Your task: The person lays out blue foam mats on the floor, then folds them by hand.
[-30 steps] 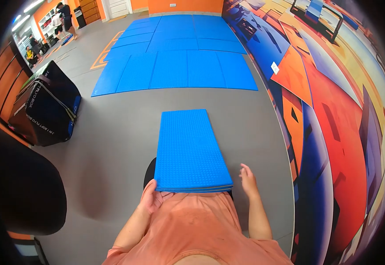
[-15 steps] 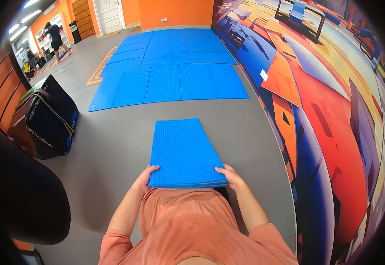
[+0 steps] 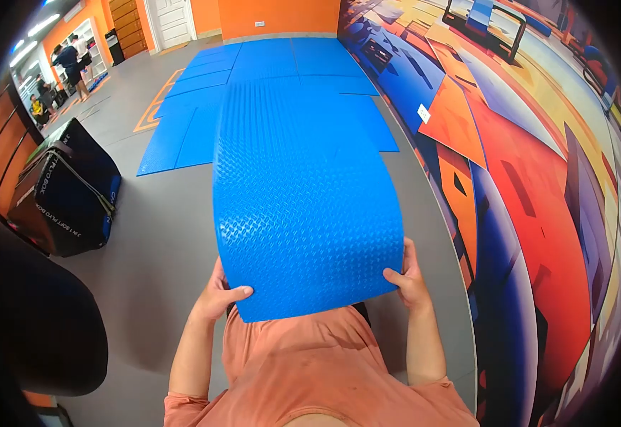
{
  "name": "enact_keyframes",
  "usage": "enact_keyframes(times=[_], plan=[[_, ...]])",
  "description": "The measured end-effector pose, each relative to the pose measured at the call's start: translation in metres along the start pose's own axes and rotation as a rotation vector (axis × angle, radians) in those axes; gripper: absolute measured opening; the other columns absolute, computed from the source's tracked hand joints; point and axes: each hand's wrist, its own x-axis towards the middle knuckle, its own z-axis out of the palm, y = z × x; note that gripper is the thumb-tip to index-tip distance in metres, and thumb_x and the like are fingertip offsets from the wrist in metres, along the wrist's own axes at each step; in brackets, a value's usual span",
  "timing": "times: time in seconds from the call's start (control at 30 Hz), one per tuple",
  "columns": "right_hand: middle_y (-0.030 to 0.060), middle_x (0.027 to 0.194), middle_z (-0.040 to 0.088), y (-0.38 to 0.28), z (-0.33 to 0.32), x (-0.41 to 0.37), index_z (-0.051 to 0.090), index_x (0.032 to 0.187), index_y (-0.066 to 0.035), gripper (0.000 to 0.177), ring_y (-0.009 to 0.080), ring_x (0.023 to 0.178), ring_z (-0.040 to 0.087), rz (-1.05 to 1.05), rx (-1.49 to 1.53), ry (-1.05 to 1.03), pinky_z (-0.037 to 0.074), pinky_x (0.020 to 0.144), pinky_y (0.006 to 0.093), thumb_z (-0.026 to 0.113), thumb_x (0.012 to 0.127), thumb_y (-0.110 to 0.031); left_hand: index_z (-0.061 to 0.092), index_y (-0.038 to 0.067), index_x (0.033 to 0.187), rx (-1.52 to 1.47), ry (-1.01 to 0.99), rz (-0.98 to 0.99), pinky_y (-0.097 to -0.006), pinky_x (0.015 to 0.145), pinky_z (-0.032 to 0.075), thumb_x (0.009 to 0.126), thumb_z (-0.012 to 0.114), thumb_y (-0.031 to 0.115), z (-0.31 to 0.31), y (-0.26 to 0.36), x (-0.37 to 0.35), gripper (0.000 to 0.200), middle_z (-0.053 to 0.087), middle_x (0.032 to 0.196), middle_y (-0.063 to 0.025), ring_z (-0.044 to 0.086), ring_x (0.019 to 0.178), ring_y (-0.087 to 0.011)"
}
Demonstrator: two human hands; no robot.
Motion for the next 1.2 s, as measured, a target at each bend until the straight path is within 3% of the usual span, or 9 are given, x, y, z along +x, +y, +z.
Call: enact_keyframes(times=[0.07,0.17,0.23,0.3,0.33,0.37,0.5,0.9,1.2], plan=[[0.0087,0.145,0.051,-0.014,0.003,-0.003,0.04,0.149,-0.008,0.078,0.0225,0.137,0.044,-0.025,0.009,-0.044,0.031,0.117,0.0399,0.079,0.081,-0.008,0.024,0.009,0.16,0.165,-0.065,0.037,-0.0405,0.116,0.036,0.075,0.085,0.013,-0.004,0.009,-0.006,0.105,0.046,0.152,-0.0091,0.045,0.14,-0.0254],[0.0103,0.146,0.05,-0.018,0.009,0.011,0.038,0.149,-0.006,0.076,0.0227,0.136,0.046,-0.115,-0.076,-0.12,0.036,0.114,0.0391,0.078,0.084,-0.01,0.028,0.008,0.158,0.049,-0.061,0.152,-0.0405,0.114,0.038,0.079,0.084,0.018,-0.031,-0.009,0.035,0.097,0.048,0.15,-0.0095,0.045,0.139,-0.0249],[0.0112,0.139,0.056,0.011,0.008,0.045,0.044,0.145,-0.003,0.068,0.0227,0.127,0.054,0.412,0.363,0.076,0.044,0.107,0.0381,0.078,0.087,-0.015,0.034,0.006,0.154,-0.06,0.023,0.101,-0.0402,0.111,0.041,0.081,0.083,0.02,-0.038,-0.024,0.072,0.089,0.052,0.146,-0.0112,0.049,0.134,-0.025],[0.0114,0.135,0.059,0.023,0.03,0.061,0.047,0.143,-0.003,0.064,0.0222,0.122,0.058,0.258,0.169,0.075,0.046,0.103,0.0378,0.077,0.089,-0.017,0.041,0.004,0.15,-0.167,0.097,0.076,-0.04,0.108,0.044,0.083,0.082,0.022,-0.028,-0.023,0.085,0.08,0.056,0.141,-0.013,0.053,0.13,-0.025],[0.0115,0.131,0.062,0.022,0.042,0.07,0.05,0.141,-0.002,0.06,0.0216,0.117,0.061,0.109,-0.022,0.075,0.049,0.1,0.0375,0.077,0.09,-0.019,0.047,0.001,0.144,0.022,0.21,0.103,-0.04,0.104,0.047,0.084,0.081,0.023,-0.016,-0.019,0.084,0.072,0.061,0.134,-0.0141,0.058,0.123,-0.0249],[0.0112,0.125,0.066,0.018,0.05,0.069,0.055,0.137,-0.001,0.056,0.0206,0.113,0.063,0.019,0.046,0.131,0.049,0.099,0.038,0.078,0.089,-0.019,0.052,-0.001,0.138,0.21,0.326,0.132,-0.04,0.1,0.05,0.086,0.08,0.023,-0.008,-0.015,0.083,0.063,0.065,0.127,-0.0152,0.062,0.116,-0.0248],[0.0113,0.126,0.065,0.014,0.058,0.054,0.054,0.138,0.0,0.056,0.0202,0.112,0.062,-0.002,0.029,0.151,0.049,0.099,0.0377,0.077,0.09,-0.019,0.058,-0.002,0.126,0.175,0.391,0.244,-0.0382,0.094,0.053,0.084,0.081,0.02,-0.003,-0.013,0.063,0.053,0.069,0.116,-0.0148,0.067,0.103,-0.0237],[0.0089,0.124,0.065,0.019,0.061,0.044,0.053,0.138,0.001,0.058,0.018,0.114,0.06,-0.137,0.053,0.219,0.048,0.098,0.0346,0.077,0.093,-0.026,0.054,0.002,0.131,0.132,0.41,0.476,-0.0371,0.095,0.051,0.077,0.091,0.027,-0.003,-0.029,0.049,0.07,0.067,0.119,-0.0103,0.064,0.107,-0.0223],[0.0075,0.117,0.065,-0.015,0.076,0.075,0.058,0.127,0.0,0.041,0.0156,0.106,0.061,-0.246,-0.081,0.303,0.048,0.093,0.0323,0.072,0.096,-0.023,0.052,0.0,0.133,0.233,0.431,0.453,-0.0368,0.097,0.051,0.084,0.081,0.016,0.017,0.031,0.068,0.059,0.066,0.121,-0.013,0.065,0.108,-0.0235]])
